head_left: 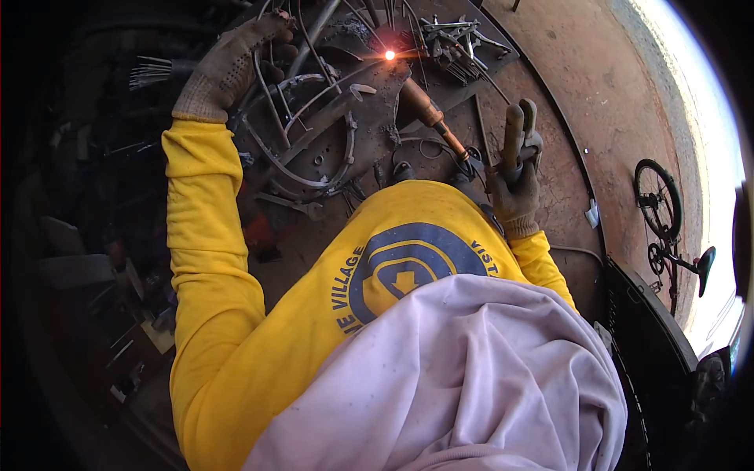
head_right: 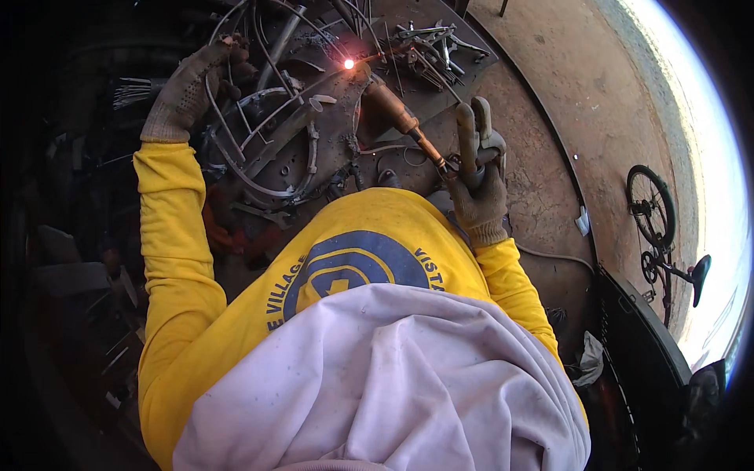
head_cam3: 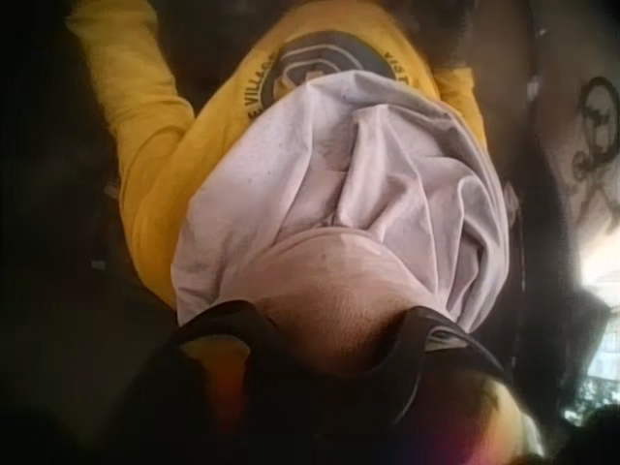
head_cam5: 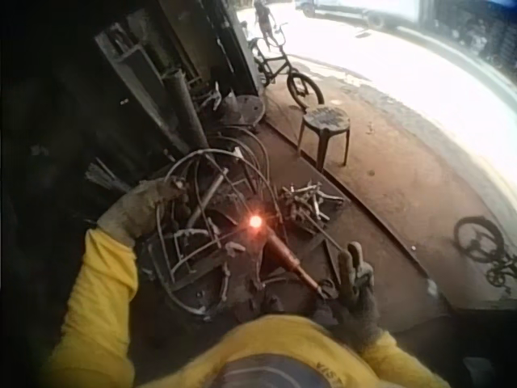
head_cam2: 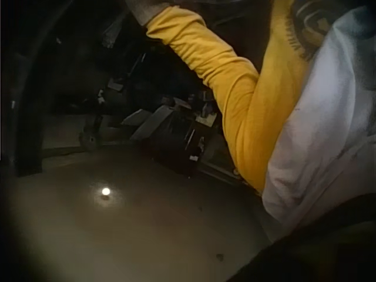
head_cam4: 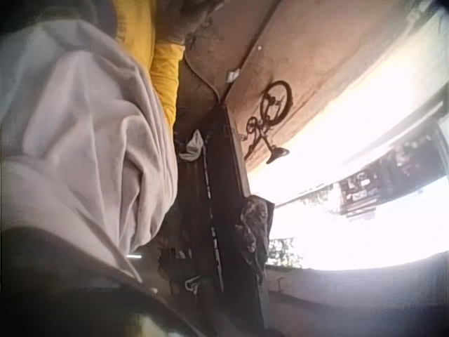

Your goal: The person welds metal rods together to form a circular frame and then uses an angle grinder to smooth the joints.

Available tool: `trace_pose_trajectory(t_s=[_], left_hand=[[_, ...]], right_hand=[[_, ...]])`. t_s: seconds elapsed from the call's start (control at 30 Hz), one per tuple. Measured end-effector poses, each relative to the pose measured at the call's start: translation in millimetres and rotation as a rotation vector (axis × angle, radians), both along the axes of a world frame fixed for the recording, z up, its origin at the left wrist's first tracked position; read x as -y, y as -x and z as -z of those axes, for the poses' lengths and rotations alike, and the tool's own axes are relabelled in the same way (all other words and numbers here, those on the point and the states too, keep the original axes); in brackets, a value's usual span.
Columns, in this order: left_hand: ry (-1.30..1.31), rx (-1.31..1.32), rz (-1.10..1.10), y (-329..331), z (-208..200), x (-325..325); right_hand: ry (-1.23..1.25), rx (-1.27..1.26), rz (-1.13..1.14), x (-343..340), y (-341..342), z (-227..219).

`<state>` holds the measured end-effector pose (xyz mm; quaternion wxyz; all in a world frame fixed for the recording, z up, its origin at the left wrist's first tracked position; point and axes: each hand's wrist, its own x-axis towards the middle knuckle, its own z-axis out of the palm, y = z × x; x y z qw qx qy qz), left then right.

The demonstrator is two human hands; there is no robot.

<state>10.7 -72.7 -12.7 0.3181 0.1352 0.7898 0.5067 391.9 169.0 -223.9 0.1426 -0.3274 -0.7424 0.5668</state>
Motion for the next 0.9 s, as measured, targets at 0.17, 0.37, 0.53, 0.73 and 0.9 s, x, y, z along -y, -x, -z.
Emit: trace_pose_trajectory(t_s=[0.17,0.37,0.53,0.73,0.9], left_hand=[[0.075,-0.156,0.057,-15,-15,-17],[0.129,-0.418,0.185,-27,-14,-22],[0.203,-0.446,0.231,-35,-19,-21],[0.316,-0.615,0.232,-50,-29,-51],[-0.107,-0.244,0.034,-26,-28,-45]], right_hand=[[0.002,-0.031,-0.035,-8,-8,-2],[-0.153,-0.092,-0.175,-11,-6,-15],[-0.123,-0.112,-0.234,-8,-3,-41],[-0.148,-0.178,-0.219,-9,-7,-37],[-0.161,-0.139,-0.184,-9,-13,-38]])
